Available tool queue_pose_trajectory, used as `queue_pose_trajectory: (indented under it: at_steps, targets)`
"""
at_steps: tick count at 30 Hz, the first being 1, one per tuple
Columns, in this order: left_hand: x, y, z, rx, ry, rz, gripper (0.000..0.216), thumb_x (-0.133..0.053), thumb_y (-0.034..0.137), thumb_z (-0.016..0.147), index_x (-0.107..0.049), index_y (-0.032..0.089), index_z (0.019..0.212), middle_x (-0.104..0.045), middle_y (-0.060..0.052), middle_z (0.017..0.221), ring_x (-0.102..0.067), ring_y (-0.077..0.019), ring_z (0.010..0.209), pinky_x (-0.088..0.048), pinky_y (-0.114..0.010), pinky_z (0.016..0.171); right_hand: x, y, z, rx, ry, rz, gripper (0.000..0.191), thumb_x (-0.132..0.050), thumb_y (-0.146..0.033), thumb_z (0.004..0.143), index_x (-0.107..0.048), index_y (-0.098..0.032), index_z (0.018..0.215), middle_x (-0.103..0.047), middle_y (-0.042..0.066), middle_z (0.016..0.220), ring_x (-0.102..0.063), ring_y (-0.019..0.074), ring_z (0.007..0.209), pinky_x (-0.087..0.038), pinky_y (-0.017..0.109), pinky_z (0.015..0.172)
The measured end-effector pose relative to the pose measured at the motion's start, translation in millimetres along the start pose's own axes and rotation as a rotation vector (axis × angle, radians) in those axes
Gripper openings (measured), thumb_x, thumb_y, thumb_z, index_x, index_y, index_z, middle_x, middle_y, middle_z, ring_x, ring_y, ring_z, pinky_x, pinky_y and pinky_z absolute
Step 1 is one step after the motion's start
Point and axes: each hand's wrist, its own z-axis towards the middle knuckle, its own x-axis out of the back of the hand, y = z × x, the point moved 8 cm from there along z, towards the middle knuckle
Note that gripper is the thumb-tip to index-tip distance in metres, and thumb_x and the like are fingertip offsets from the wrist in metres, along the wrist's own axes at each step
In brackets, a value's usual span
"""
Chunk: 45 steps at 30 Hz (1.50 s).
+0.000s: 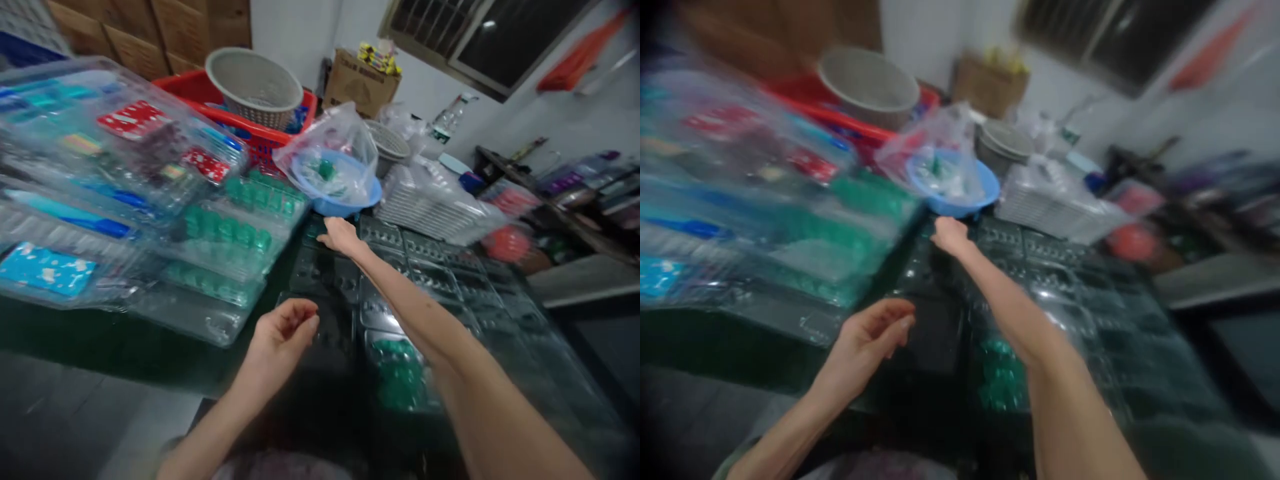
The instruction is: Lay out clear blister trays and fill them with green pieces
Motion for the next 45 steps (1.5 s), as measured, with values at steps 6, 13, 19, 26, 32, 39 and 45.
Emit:
queue_pose_trajectory:
  at_steps: [6, 13, 19, 26, 32, 39, 45]
  targets:
    - [-34.8, 3.3, -9.7, -0.127, -0.112, 0.158, 0.017, -0.059, 0.025, 0.076, -0.059, 0.014, 0.09, -0.058, 0.001, 0.066, -0.049, -0.0073, 0.051, -0.039, -0.017, 0.046, 64.0, 48.5, -126.2, 0.139, 0.3, 0.297, 0.016, -0.05, -0.026, 0.082, -0.062, -0.018, 0.09, -0.065, 0.001, 0.083, -0.057, 0.014, 0.077, -0.038, 0.024, 0.068]
    - [-100.7, 9.7, -16.8, -0.485, -0.271, 0.478, 0.013, -0.052, 0.017, 0.079, -0.063, 0.017, 0.086, -0.062, -0.001, 0.076, -0.053, -0.01, 0.06, -0.041, -0.021, 0.056, 18.3, 95.6, -253.5, -0.022, -0.016, 0.187, 0.013, -0.057, -0.024, 0.077, -0.064, -0.023, 0.087, -0.065, 0.0, 0.083, -0.057, 0.0139, 0.072, -0.036, 0.024, 0.062]
    - [-108.9, 16.0, -16.7, -0.574, -0.216, 0.575, 0.013, -0.052, 0.015, 0.078, -0.063, 0.016, 0.085, -0.061, -0.002, 0.075, -0.051, -0.0098, 0.058, -0.04, -0.021, 0.054, -14.1, 95.8, -248.1, -0.041, -0.085, 0.045, 0.018, -0.06, -0.03, 0.074, -0.064, -0.024, 0.091, -0.063, 0.003, 0.085, -0.058, 0.0173, 0.075, -0.033, 0.025, 0.059]
    - [-122.7, 9.9, -8.5, -0.574, -0.239, 0.649, 0.016, -0.051, 0.016, 0.078, -0.062, 0.017, 0.089, -0.061, -0.003, 0.078, -0.054, -0.0117, 0.06, -0.042, -0.024, 0.057, -18.7, 117.0, -251.5, -0.047, 0.035, 0.329, 0.011, -0.051, -0.019, 0.076, -0.062, -0.02, 0.074, -0.061, -0.001, 0.072, -0.053, 0.0117, 0.065, -0.032, 0.022, 0.056]
    - [-137.2, 4.3, -3.2, -0.584, -0.25, 0.76, 0.019, -0.049, 0.016, 0.078, -0.061, 0.019, 0.093, -0.061, -0.004, 0.085, -0.055, -0.0148, 0.069, -0.044, -0.027, 0.064, -15.1, 114.2, -252.9, -0.116, 0.107, 0.301, 0.015, -0.05, -0.031, 0.081, -0.061, -0.022, 0.086, -0.063, 0.0, 0.079, -0.055, 0.0127, 0.069, -0.034, 0.022, 0.059]
    - [-127.8, 1.9, -5.5, -0.58, -0.22, 0.756, 0.02, -0.048, 0.016, 0.078, -0.062, 0.019, 0.092, -0.061, -0.004, 0.083, -0.055, -0.0147, 0.068, -0.044, -0.027, 0.063, -15.9, 86.3, -253.3, -0.081, 0.099, 0.105, 0.01, -0.052, -0.025, 0.079, -0.059, -0.02, 0.073, -0.06, 0.002, 0.076, -0.056, 0.0154, 0.074, -0.033, 0.024, 0.06]
    - [-120.8, 3.6, 2.7, -0.456, -0.235, 0.478, 0.021, -0.051, 0.019, 0.077, -0.064, 0.017, 0.094, -0.064, -0.007, 0.088, -0.055, -0.0136, 0.065, -0.046, -0.028, 0.063, -15.7, 96.0, -252.4, -0.105, 0.105, 0.6, 0.011, -0.051, -0.023, 0.077, -0.056, -0.018, 0.069, -0.055, -0.001, 0.065, -0.049, 0.0118, 0.061, -0.035, 0.023, 0.057]
